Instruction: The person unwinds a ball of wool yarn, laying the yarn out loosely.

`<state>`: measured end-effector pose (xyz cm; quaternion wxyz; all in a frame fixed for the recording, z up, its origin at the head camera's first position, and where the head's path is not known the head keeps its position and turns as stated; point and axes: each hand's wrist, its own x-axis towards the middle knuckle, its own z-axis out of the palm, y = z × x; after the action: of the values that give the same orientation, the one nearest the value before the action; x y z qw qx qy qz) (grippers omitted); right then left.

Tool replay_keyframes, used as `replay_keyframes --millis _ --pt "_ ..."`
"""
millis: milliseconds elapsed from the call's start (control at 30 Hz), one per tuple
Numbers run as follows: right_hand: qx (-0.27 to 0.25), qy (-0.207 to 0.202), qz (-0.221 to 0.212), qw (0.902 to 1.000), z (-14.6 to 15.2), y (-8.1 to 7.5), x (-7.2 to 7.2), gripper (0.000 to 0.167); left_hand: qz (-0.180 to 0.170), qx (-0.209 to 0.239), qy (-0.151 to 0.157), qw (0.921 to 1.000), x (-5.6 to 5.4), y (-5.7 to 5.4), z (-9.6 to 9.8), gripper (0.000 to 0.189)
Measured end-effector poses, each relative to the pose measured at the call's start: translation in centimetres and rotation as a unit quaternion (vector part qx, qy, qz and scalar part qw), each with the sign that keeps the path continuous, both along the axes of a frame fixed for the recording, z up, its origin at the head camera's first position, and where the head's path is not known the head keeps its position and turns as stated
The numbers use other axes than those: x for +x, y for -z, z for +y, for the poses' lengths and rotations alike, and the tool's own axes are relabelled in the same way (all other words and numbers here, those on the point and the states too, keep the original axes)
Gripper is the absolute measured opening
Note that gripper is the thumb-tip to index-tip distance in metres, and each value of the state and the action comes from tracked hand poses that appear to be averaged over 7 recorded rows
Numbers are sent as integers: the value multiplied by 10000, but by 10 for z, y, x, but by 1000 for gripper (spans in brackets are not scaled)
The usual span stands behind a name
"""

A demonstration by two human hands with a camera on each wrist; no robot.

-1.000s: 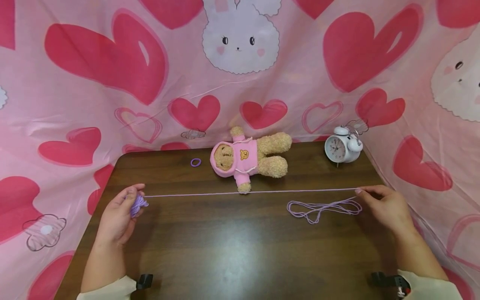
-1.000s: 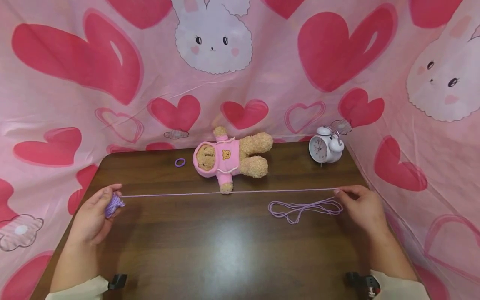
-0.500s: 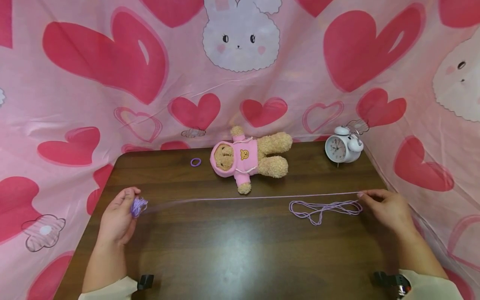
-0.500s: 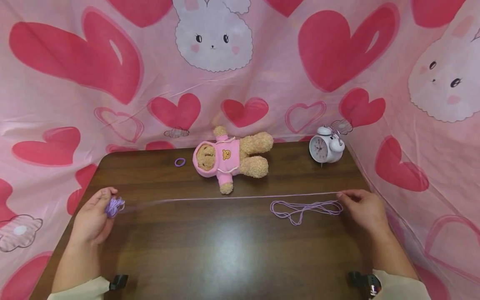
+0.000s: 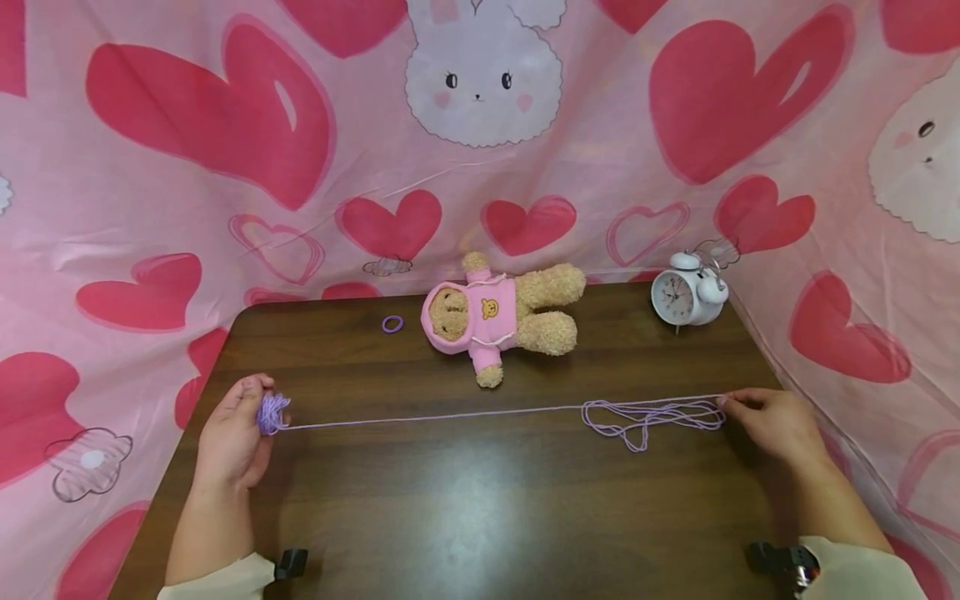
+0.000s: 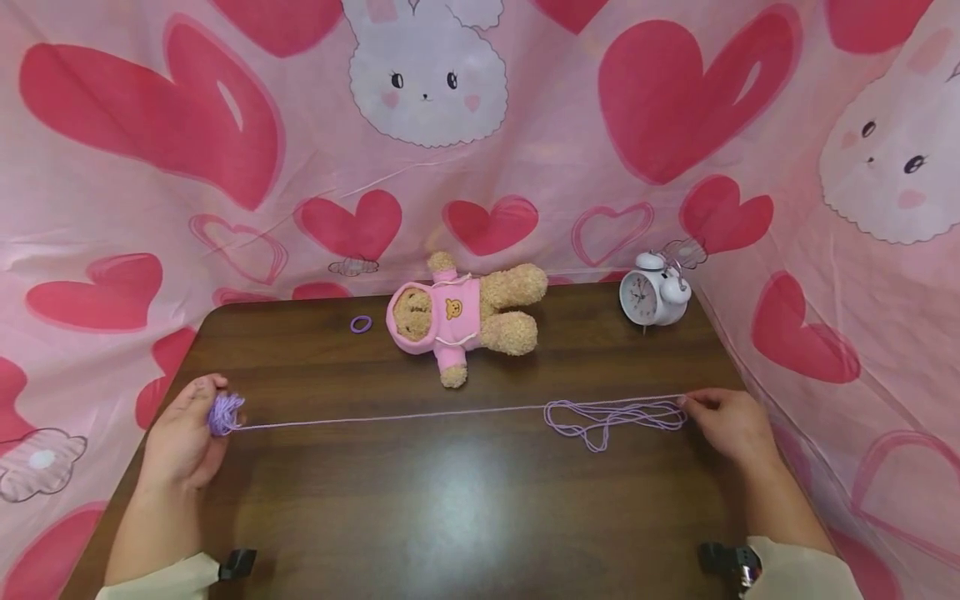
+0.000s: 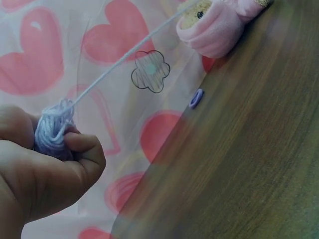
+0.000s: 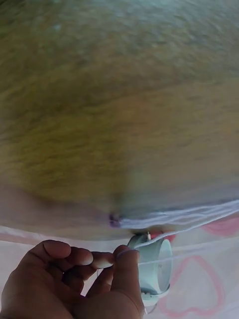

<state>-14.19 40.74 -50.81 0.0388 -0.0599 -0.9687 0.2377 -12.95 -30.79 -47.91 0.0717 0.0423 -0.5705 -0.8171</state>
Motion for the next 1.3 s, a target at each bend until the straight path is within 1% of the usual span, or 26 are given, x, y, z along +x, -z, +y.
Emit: replay_keyframes --millis 67,267,400,500,600,733,833,967,1133,1233,1300 --pt "70 -60 -10 10000 2 2 -1 42 -58 -20 6 10000 0 0 0 22" --pt "289 -245 -14 9993 6 9 -2 34 -254 -222 -103 9994 -1 0 2 19" --pt "251 -178 25 9995 6 12 -2 29 -262 -170 -184 9993 -1 -1 4 16" --pt "181 -60 47 9998 5 15 -3 25 -174 -189 -111 9996 0 -1 6 14" --pt "160 5 98 9998 4 17 -4 21 -11 -151 61 9999 0 -1 6 14" --pt "188 14 143 9997 3 18 -5 19 203 -47 245 9995 1 -1 7 19" --pt "211 4 116 9997 3 16 -5 21 318 -16 375 9988 2 -1 7 21" --pt "194 -20 17 9998 2 13 -5 24 392 -62 511 9979 3 -1 6 23" --pt "190 -18 -74 9998 1 7 -4 23 429 -140 602 9972 3 -2 7 27" --pt "241 -7 33 9997 -1 4 -3 23 388 -169 614 9972 3 -2 8 29" --pt "302 -9 194 9994 -3 1 -2 23 329 -270 609 9972 2 -2 9 29"
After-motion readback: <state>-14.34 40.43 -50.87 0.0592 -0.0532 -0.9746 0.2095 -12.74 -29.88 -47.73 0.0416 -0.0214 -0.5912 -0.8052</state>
